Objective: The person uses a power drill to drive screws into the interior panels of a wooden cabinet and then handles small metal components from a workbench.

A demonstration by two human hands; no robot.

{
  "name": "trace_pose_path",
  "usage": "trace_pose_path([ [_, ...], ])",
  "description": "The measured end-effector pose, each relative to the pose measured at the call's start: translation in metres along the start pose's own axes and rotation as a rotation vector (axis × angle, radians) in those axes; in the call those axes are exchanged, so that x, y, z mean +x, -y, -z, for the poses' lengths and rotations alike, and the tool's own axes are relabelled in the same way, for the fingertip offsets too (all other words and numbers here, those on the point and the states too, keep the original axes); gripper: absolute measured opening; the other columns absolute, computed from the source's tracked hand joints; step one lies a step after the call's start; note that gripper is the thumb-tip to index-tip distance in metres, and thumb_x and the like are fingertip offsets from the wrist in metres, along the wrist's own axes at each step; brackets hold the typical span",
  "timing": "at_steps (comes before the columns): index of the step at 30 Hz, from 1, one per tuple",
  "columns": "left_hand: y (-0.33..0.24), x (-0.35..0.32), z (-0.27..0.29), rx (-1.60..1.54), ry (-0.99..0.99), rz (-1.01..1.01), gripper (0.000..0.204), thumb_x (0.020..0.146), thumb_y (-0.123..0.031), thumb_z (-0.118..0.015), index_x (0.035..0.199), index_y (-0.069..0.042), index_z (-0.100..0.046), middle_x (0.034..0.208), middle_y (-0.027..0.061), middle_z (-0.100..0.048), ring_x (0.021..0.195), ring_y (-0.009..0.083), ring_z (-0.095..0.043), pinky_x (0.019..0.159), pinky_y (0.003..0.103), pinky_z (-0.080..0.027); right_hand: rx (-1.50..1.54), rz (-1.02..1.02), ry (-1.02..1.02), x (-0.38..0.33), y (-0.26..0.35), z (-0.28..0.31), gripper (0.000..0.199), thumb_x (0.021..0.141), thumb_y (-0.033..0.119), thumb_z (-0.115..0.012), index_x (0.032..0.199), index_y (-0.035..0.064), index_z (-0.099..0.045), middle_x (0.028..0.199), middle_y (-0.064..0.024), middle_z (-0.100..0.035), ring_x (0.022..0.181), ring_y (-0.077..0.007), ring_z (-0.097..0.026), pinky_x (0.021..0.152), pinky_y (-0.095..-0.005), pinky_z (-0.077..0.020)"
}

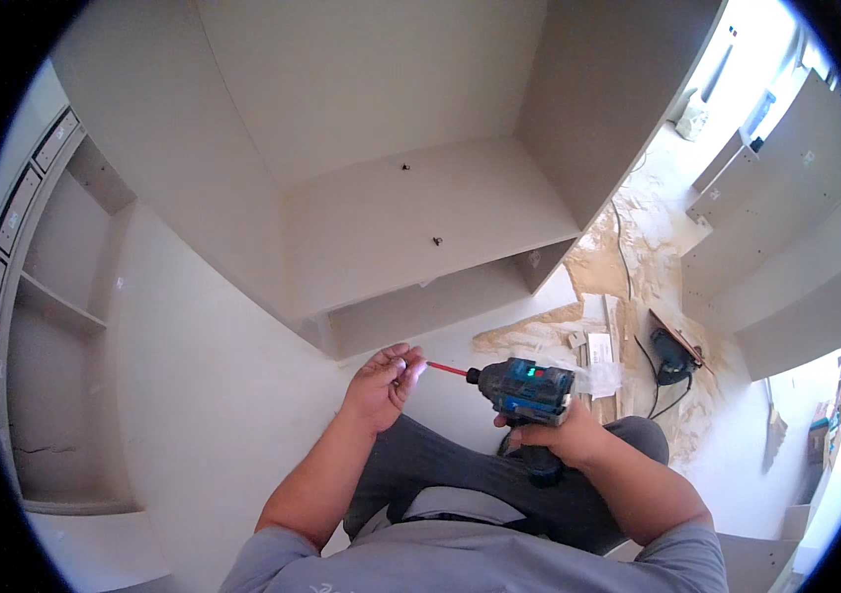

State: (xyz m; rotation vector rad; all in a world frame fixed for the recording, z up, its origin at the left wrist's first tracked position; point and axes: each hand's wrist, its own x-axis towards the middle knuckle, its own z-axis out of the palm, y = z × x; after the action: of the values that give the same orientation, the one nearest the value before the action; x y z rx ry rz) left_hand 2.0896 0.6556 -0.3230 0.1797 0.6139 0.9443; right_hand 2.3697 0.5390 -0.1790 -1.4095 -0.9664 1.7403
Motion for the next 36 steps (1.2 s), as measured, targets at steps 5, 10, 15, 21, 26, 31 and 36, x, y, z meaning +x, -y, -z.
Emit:
trace_pose_path([
  [5, 0.017, -0.025, 0.005, 0.102, 0.034, 0.098, 0.017, 0.100, -0.001, -0.057, 0.117, -0.003, -0.061, 0.114, 0.0147, -0.070, 0.104, 0.0246, -0.071, 0.086, 0.032, -0.065, -0.049, 0.004, 0.083, 0.000, -0.017, -0.007, 0.054, 0.078, -0.007, -0.077, 0.128, 0.0045, -0.061, 0.111, -0.0086, -0.074, 0.105, -0.0183, -0.069, 0.092, -0.0356, -0.0551],
  [10, 0.031, -0.035, 0.014, 0.112, 0.007, 0.155, 0.014, 0.101, -0.005, -0.058, 0.115, -0.004, -0.061, 0.111, 0.0129, -0.071, 0.104, 0.0237, -0.071, 0.084, 0.031, -0.065, -0.151, -0.012, 0.091, 0.003, -0.036, -0.007, 0.055, 0.078, -0.006, -0.078, 0.128, 0.0045, -0.061, 0.110, -0.0069, -0.074, 0.105, -0.0171, -0.069, 0.093, -0.0359, -0.0547],
  [15, 0.042, -0.031, 0.009, 0.081, -0.045, 0.149, 0.014, 0.102, -0.007, -0.058, 0.115, -0.005, -0.061, 0.111, 0.0105, -0.070, 0.103, 0.0219, -0.071, 0.085, 0.029, -0.064, -0.222, 0.015, 0.063, 0.006, -0.039, -0.004, 0.050, 0.079, -0.005, -0.078, 0.126, 0.0038, -0.063, 0.109, -0.0062, -0.075, 0.101, -0.0162, -0.070, 0.092, -0.0355, -0.0554],
  [21, 0.061, -0.013, 0.006, -0.026, 0.002, 0.091, 0.019, 0.103, -0.009, -0.057, 0.121, -0.004, -0.058, 0.118, 0.0150, -0.068, 0.107, 0.0226, -0.070, 0.090, 0.030, -0.063, -0.071, -0.080, 0.003, 0.008, -0.037, 0.003, 0.041, 0.081, -0.007, -0.074, 0.121, 0.0021, -0.066, 0.107, -0.0112, -0.075, 0.094, -0.0207, -0.071, 0.084, -0.0368, -0.0583],
  [26, 0.059, -0.009, -0.018, -0.130, 0.029, 0.086, 0.030, 0.107, -0.023, -0.052, 0.127, 0.000, -0.054, 0.120, 0.0177, -0.065, 0.113, 0.0276, -0.067, 0.096, 0.032, -0.060, 0.112, -0.109, -0.045, 0.012, -0.048, 0.014, 0.049, 0.081, -0.011, -0.070, 0.128, 0.0010, -0.061, 0.111, -0.0140, -0.073, 0.097, -0.0225, -0.070, 0.083, -0.0379, -0.0584],
  [31, 0.052, 0.004, 0.007, -0.284, -0.123, 0.187, 0.027, 0.104, -0.004, -0.044, 0.128, 0.006, -0.051, 0.127, 0.0218, -0.058, 0.126, 0.0347, -0.058, 0.108, 0.040, -0.052, 0.202, -0.068, -0.042, 0.012, -0.036, 0.012, 0.056, 0.081, -0.012, -0.071, 0.133, 0.0016, -0.057, 0.115, -0.0165, -0.071, 0.102, -0.0248, -0.070, 0.084, -0.0378, -0.0587],
  [36, 0.051, 0.006, 0.028, -0.152, -0.042, 0.089, 0.035, 0.097, 0.007, -0.040, 0.131, 0.007, -0.050, 0.134, 0.0225, -0.056, 0.130, 0.0357, -0.055, 0.114, 0.043, -0.047, 0.139, -0.106, -0.030, 0.013, -0.041, 0.018, 0.054, 0.080, -0.012, -0.072, 0.131, 0.0025, -0.059, 0.116, -0.0149, -0.072, 0.104, -0.0232, -0.069, 0.089, -0.0378, -0.0578],
])
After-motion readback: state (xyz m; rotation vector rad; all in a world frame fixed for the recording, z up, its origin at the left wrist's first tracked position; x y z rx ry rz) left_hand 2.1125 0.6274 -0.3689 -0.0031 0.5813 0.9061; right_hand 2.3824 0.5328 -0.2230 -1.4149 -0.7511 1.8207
